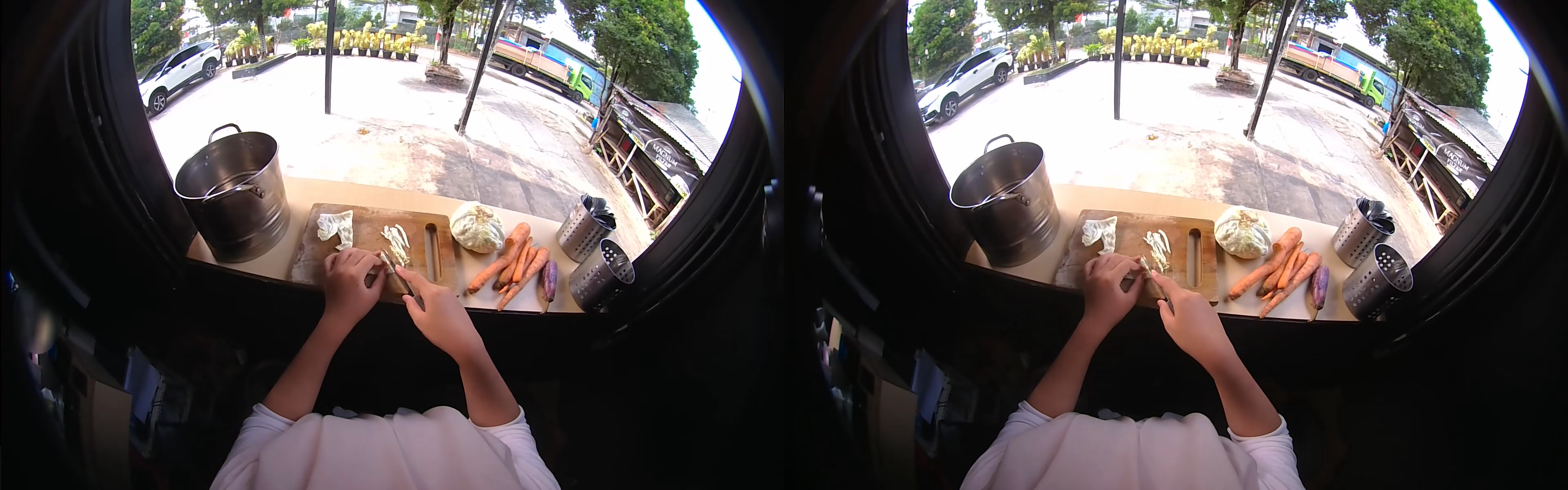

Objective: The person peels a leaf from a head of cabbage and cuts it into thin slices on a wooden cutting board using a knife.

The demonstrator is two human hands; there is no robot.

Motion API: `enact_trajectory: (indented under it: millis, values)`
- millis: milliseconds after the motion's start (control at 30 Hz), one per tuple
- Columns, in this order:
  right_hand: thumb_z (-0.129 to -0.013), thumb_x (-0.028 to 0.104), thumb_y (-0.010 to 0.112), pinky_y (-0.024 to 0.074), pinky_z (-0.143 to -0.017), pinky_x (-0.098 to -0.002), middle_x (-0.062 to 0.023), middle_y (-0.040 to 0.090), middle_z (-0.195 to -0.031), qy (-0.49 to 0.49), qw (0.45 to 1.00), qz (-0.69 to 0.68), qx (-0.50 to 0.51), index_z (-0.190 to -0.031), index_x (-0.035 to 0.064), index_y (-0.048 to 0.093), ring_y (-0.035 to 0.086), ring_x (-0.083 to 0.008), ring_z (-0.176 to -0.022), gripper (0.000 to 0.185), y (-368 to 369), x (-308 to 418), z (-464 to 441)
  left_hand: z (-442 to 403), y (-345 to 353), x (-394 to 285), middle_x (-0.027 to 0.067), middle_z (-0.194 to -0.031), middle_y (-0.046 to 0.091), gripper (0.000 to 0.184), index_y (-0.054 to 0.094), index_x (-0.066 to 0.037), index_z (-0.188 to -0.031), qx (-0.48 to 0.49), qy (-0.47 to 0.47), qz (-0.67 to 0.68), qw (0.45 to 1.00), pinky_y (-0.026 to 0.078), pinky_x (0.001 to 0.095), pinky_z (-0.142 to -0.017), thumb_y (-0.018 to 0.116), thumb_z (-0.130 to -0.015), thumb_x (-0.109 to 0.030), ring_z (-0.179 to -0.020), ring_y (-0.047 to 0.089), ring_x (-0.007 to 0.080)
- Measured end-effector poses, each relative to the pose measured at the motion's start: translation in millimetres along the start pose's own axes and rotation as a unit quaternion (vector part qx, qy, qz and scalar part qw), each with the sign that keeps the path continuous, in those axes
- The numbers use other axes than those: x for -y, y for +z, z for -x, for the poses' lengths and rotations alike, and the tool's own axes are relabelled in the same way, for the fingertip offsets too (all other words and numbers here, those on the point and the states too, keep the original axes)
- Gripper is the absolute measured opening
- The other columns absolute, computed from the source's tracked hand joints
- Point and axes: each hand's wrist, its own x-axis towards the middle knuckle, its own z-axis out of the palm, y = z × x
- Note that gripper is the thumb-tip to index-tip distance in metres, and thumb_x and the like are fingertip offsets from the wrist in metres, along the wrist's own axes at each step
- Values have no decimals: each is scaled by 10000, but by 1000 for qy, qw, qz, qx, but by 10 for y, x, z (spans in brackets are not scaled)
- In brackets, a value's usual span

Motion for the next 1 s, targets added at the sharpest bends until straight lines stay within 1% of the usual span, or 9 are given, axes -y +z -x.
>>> enact_trajectory:
  millis: [100, 200, 300, 400, 500, 600, 700, 800, 1000]
  values:
    - [-971, 92, 618, 524, -903, -481, -274, 685, -1162, 21, 999, 15, 21, -1445, 94, 556, 655, -459, -1056, 478, -10, 36, -8, 0, -2, 2, -39, -1028, 720, 122, 695, -157, -905, -3, 3, 1, 1000, 398, 429, -994, 776, -816, -180, -1063, 634, 182]
    - [-969, 90, 609, 528, -890, -479, -268, 688, -1153, 13, 999, 29, 24, -1445, 93, 556, 654, -458, -1033, 479, -11, 40, -14, -13, -19, -21, -36, -1040, 720, 120, 694, -157, -901, -9, 7, -4, 1000, 392, 431, -1001, 776, -817, -182, -1073, 632, 183]
    - [-967, 88, 609, 528, -864, -490, -281, 688, -1119, 13, 999, 35, 35, -1446, 95, 555, 659, -460, -1000, 482, -28, 38, -36, -2, -11, -9, -32, -1034, 717, 117, 694, -155, -898, -3, 8, -8, 1000, 388, 431, -998, 776, -820, -188, -1073, 630, 182]
    - [-968, 91, 603, 525, -835, -499, -289, 689, -1060, 44, 996, 45, 59, -1439, 92, 560, 662, -465, -957, 472, -81, 117, -79, 11, 23, 21, -29, -1015, 712, 116, 694, -154, -893, 0, 8, -13, 1000, 389, 430, -984, 777, -824, -197, -1063, 630, 182]
    - [-969, 98, 599, 521, -817, -500, -290, 686, -1016, 16, 998, 54, 40, -1432, 92, 567, 665, -465, -931, 464, -13, 45, -123, 6, 24, 17, -29, -997, 707, 110, 694, -155, -888, -1, 10, -15, 1000, 390, 428, -971, 775, -830, -202, -1051, 629, 181]
    - [-967, 93, 573, 537, -828, -541, -283, 698, -981, -20, 998, 49, 38, -1436, 82, 538, 675, -460, -927, 471, 17, -18, -191, 5, 26, 23, -29, -989, 705, 100, 696, -154, -888, 2, 9, -12, 1000, 392, 427, -968, 767, -839, -204, -1045, 629, 182]
    - [-965, 122, 599, 526, -831, -510, -289, 691, -1024, 40, 994, 66, 81, -1433, 100, 567, 669, -459, -950, 470, -61, 86, -282, 0, 17, 18, -28, -988, 704, 90, 700, -149, -890, 7, 4, -12, 1000, 393, 428, -968, 755, -849, -207, -1044, 629, 182]
    - [-966, 131, 592, 530, -847, -519, -285, 698, -1017, 14, 995, 79, 60, -1437, 101, 561, 670, -460, -963, 473, 19, 11, -341, -11, 14, 6, -26, -996, 710, 92, 708, -148, -889, 9, -2, -17, 1000, 395, 420, -972, 755, -860, -221, -1051, 640, 183]
    - [-967, 116, 578, 531, -865, -524, -285, 701, -1020, 20, 991, 112, 76, -1450, 92, 543, 674, -460, -970, 485, 21, 67, -366, -7, -2, -15, -25, -1006, 713, 108, 721, -143, -908, 16, -6, -30, 999, 394, 418, -981, 754, -868, -238, -1064, 637, 185]
